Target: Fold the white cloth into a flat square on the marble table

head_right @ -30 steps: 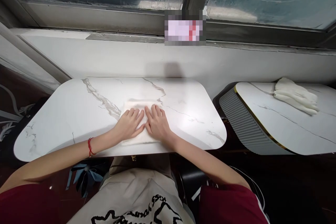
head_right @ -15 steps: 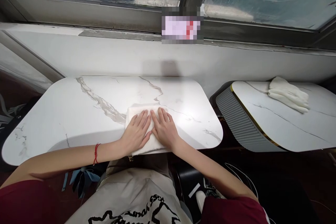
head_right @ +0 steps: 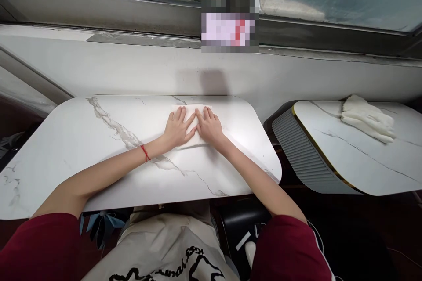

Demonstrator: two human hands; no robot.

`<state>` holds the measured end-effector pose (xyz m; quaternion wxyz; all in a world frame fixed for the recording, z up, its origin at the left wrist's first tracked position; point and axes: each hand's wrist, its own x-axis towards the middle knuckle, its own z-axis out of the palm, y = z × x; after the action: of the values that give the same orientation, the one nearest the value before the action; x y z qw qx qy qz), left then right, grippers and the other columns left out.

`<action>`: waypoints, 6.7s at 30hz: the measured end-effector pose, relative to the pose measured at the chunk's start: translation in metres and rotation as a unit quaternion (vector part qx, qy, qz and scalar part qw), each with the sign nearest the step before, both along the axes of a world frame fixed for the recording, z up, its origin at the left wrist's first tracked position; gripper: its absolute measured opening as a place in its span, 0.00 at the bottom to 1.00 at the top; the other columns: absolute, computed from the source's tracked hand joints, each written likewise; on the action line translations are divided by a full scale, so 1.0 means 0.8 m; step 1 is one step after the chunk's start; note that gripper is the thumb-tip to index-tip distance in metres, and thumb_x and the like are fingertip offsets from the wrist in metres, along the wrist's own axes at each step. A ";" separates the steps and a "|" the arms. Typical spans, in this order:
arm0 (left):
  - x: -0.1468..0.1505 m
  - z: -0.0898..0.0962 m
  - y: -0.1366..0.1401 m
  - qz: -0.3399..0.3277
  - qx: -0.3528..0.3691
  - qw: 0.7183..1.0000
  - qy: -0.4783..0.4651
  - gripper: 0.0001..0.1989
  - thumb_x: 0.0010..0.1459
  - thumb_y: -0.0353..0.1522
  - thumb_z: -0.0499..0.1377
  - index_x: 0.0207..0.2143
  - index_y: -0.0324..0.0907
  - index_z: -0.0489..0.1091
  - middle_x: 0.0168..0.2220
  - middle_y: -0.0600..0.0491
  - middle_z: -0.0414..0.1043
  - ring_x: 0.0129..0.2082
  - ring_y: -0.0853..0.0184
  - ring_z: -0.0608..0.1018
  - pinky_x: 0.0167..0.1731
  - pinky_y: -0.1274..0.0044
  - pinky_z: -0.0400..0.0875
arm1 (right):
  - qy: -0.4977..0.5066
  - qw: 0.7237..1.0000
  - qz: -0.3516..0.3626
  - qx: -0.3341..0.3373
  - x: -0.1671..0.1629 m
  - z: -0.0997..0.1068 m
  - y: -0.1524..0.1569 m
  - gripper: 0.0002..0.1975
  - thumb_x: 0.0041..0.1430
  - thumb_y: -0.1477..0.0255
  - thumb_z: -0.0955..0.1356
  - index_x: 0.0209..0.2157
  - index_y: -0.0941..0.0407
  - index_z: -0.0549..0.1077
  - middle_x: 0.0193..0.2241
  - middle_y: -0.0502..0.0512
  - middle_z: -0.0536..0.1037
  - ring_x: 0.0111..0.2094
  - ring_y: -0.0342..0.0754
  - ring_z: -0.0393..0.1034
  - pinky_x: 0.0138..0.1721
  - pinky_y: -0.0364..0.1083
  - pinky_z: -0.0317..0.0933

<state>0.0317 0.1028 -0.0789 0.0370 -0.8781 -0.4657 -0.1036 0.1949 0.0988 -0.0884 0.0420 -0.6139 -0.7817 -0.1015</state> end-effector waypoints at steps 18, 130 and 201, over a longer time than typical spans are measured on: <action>0.046 -0.009 0.113 0.026 0.019 0.998 -0.052 0.29 0.68 0.39 0.47 0.67 0.37 0.63 0.65 0.31 0.62 0.64 0.41 0.63 0.59 0.53 0.55 | 0.136 0.986 -0.082 0.039 0.018 -0.003 0.116 0.28 0.66 0.74 0.55 0.63 0.55 0.71 0.57 0.67 0.70 0.55 0.60 0.62 0.51 0.54 0.57; 0.109 -0.019 0.030 -0.044 -0.035 0.997 -0.050 0.31 0.69 0.38 0.49 0.69 0.31 0.59 0.73 0.35 0.51 0.73 0.48 0.54 0.70 0.59 0.49 | 0.032 0.996 -0.062 0.047 0.100 -0.025 0.015 0.31 0.67 0.70 0.56 0.69 0.65 0.61 0.65 0.76 0.64 0.58 0.68 0.61 0.55 0.63 0.59; -0.089 -0.006 0.011 -0.010 0.031 0.999 0.017 0.30 0.66 0.34 0.48 0.66 0.27 0.62 0.68 0.28 0.59 0.70 0.44 0.62 0.64 0.57 0.60 | -0.002 0.999 -0.013 -0.041 -0.101 0.015 0.002 0.32 0.72 0.66 0.52 0.74 0.58 0.50 0.67 0.79 0.58 0.61 0.72 0.58 0.54 0.62 0.56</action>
<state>-0.0397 0.1119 -0.0841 0.0714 -0.8826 -0.4531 -0.1033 0.1142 0.1004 -0.0766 0.0138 -0.6248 -0.7774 -0.0717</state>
